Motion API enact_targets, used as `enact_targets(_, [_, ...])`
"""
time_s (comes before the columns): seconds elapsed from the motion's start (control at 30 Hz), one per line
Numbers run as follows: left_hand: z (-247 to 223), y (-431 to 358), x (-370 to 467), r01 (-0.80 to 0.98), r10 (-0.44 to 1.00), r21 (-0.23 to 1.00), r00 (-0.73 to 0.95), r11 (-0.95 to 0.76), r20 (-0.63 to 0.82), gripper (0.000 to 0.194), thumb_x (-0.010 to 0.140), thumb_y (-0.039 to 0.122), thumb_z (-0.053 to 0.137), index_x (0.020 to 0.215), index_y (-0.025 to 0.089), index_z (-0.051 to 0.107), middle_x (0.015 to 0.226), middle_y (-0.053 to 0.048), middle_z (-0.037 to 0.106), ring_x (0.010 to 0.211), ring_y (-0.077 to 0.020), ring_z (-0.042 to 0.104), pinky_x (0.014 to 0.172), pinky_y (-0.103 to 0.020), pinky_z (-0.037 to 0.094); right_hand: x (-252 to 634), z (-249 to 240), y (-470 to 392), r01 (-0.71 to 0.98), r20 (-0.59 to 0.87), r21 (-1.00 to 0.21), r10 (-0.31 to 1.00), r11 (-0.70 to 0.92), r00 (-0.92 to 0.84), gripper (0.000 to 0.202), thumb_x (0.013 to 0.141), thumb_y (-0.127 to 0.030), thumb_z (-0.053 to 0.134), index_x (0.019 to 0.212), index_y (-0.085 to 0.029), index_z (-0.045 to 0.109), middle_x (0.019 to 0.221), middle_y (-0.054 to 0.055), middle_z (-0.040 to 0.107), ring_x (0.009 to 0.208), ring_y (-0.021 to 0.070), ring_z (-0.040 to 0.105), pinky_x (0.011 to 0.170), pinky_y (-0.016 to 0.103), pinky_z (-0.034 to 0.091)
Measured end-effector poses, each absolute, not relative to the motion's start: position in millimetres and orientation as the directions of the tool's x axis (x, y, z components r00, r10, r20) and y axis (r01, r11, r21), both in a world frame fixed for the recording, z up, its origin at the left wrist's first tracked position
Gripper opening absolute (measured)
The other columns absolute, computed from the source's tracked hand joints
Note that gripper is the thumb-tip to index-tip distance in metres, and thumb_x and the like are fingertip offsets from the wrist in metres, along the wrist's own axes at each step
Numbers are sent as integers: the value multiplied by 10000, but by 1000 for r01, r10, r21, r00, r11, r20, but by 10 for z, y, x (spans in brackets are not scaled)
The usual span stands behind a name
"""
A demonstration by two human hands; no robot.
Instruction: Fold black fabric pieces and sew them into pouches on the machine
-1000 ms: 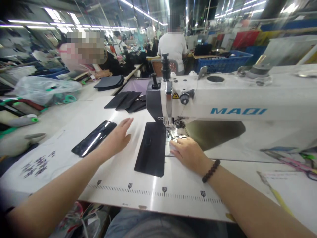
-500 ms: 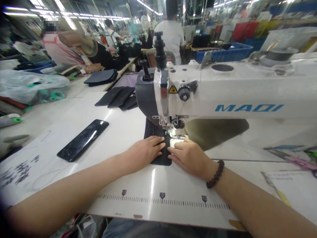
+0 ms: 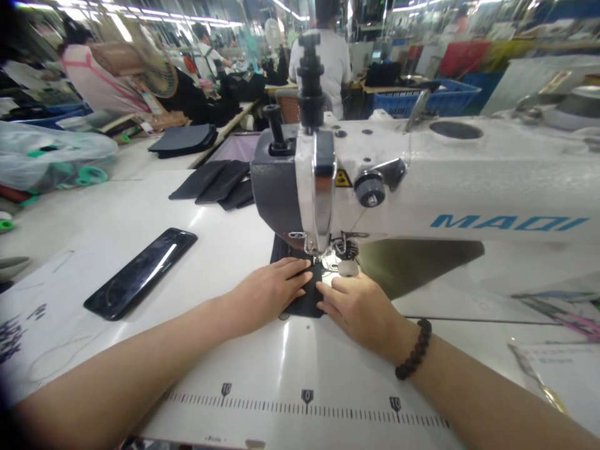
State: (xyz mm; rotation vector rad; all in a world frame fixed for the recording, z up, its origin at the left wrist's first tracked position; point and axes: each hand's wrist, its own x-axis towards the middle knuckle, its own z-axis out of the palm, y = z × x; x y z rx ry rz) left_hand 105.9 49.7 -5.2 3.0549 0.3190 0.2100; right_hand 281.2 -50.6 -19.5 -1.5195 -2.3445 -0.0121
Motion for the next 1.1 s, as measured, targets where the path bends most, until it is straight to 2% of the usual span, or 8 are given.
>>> enact_targets(0.33, [-65, 546, 1083, 207, 220, 95, 964, -974, 150, 214, 862, 186, 434, 1023, 84, 530, 1094, -128, 537, 1061, -207, 485, 887, -324, 424, 2782, -177, -483, 901, 303, -188, 895, 392, -326, 251, 860, -244, 411, 983, -117, 589, 679, 45, 561, 624, 147, 508, 594, 292, 393])
enact_targets(0.67, [-90, 567, 1096, 203, 209, 55, 968, -978, 141, 221, 868, 210, 423, 1009, 86, 539, 1056, -113, 539, 1024, -220, 495, 878, -326, 422, 2770, -167, -480, 902, 320, -192, 894, 386, -315, 258, 861, -230, 404, 1003, -107, 581, 702, 58, 583, 627, 149, 515, 601, 288, 417])
enact_targets(0.87, [-76, 587, 1094, 191, 194, 33, 972, -981, 133, 238, 873, 179, 405, 1046, 65, 522, 1094, -126, 526, 1089, -212, 451, 942, -326, 376, 2772, -167, -469, 905, 300, -207, 904, 373, -304, 260, 856, -221, 418, 1015, -89, 577, 744, 73, 598, 676, 158, 525, 641, 296, 414])
enact_targets(1.1, [105, 454, 1014, 22, 29, 153, 999, -988, 38, 185, 864, 147, 395, 894, 116, 576, 972, -102, 575, 918, -177, 530, 780, -290, 461, 2792, -181, -523, 841, 285, -179, 846, 510, -452, 280, 882, -266, 375, 888, -138, 624, 593, 11, 499, 549, 118, 431, 569, 283, 338])
